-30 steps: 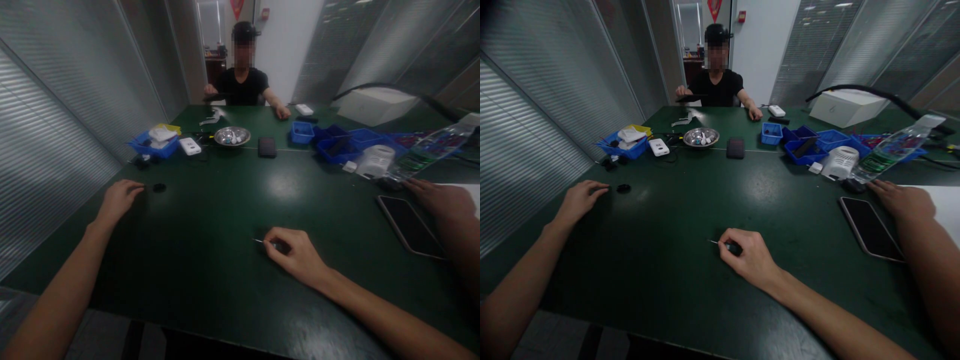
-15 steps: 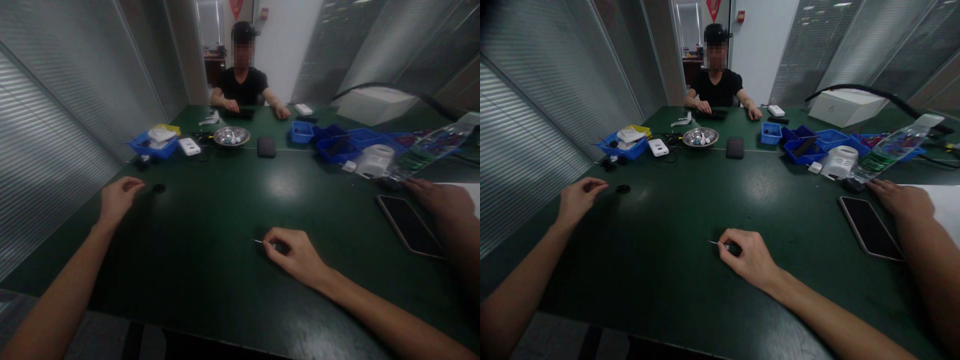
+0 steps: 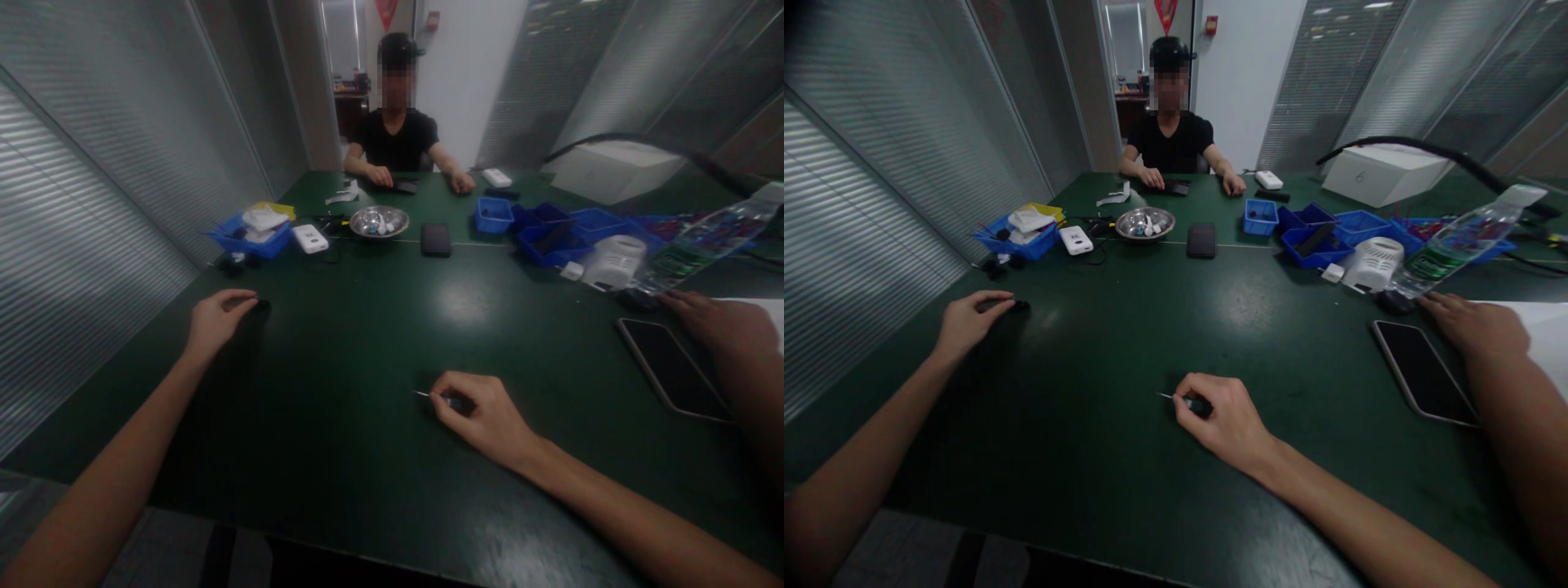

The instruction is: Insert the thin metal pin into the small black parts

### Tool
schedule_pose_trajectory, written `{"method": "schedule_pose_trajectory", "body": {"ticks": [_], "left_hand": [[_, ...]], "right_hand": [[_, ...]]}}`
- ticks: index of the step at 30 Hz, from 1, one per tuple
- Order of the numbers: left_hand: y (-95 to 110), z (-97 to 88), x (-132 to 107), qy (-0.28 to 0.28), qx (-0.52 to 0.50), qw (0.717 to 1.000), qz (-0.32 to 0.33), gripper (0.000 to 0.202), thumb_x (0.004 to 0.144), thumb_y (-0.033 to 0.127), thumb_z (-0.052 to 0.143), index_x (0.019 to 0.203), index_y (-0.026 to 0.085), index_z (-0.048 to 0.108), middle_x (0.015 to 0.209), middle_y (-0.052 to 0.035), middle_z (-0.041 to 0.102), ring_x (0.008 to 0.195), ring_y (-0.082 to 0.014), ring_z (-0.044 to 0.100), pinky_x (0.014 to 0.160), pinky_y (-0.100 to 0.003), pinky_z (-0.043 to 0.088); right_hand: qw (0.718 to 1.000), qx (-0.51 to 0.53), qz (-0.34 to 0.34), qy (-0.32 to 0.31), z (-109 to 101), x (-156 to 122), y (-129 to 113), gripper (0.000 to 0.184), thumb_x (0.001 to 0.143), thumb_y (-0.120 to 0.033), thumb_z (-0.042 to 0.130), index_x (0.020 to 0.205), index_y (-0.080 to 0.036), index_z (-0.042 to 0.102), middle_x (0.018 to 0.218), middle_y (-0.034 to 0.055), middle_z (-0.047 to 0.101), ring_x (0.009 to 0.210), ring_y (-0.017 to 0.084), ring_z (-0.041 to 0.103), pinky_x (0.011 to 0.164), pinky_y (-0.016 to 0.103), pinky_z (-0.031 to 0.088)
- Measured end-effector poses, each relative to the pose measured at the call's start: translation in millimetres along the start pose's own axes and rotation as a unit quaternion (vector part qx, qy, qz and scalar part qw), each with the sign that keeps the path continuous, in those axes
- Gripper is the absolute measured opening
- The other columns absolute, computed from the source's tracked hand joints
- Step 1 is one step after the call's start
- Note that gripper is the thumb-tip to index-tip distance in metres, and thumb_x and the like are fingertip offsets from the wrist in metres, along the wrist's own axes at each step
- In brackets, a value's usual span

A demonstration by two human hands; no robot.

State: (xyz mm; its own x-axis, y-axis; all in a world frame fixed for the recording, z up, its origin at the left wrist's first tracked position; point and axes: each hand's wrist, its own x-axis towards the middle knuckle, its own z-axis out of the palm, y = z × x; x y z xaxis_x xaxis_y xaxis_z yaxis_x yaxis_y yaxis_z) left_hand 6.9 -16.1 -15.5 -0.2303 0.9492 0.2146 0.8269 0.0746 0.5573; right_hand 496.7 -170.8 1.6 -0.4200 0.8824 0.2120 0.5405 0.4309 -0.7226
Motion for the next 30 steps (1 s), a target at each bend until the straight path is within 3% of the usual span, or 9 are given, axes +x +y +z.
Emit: {"method": "schedule_pose_trajectory", "body": {"ticks": [4,12,20,30], "left_hand": [[1.2,2.0,0.7,-0.029,-0.017,0.999,-0.021,0.049,0.081,0.056,0.068,0.117,0.023,0.076,0.105,-0.0069,0.076,0.088,-0.0269,0.070,0.071,-0.032,0.053],[-4.3,0.3,6.2,-0.065,-0.087,0.994,-0.024,0.045,0.078,0.049,0.074,0.112,0.020,0.076,0.115,-0.0085,0.076,0.109,-0.0284,0.069,0.099,-0.039,0.052],[-1.4,0.9,3.9,-0.035,-0.016,0.999,0.005,0.040,0.083,0.048,0.071,0.113,0.022,0.076,0.111,-0.0079,0.077,0.101,-0.0286,0.071,0.094,-0.040,0.054],[-5.2,-2.0,6.0,-0.054,-0.028,0.998,0.026,0.038,0.083,0.046,0.072,0.112,0.022,0.073,0.111,-0.0078,0.077,0.104,-0.0272,0.072,0.096,-0.038,0.053]], "right_hand": [[1.000,-0.001,-0.001,0.001,0.4,-0.3,0.3,0.013,0.095,-0.023,0.060,0.087,-0.019,0.070,0.077,0.0001,0.069,0.063,0.014,0.062,0.059,0.025,0.043],[1.000,0.000,0.008,-0.001,2.3,-0.5,1.3,0.012,0.094,-0.024,0.061,0.086,-0.019,0.070,0.076,-0.0006,0.068,0.063,0.013,0.062,0.060,0.025,0.042],[1.000,0.003,0.004,0.001,1.8,-0.8,1.5,0.014,0.095,-0.024,0.060,0.086,-0.019,0.070,0.076,-0.0004,0.068,0.062,0.013,0.061,0.059,0.025,0.043],[1.000,-0.006,0.001,0.002,1.0,0.1,0.9,0.013,0.094,-0.024,0.060,0.086,-0.019,0.070,0.076,-0.0001,0.069,0.062,0.014,0.062,0.059,0.025,0.043]]}}
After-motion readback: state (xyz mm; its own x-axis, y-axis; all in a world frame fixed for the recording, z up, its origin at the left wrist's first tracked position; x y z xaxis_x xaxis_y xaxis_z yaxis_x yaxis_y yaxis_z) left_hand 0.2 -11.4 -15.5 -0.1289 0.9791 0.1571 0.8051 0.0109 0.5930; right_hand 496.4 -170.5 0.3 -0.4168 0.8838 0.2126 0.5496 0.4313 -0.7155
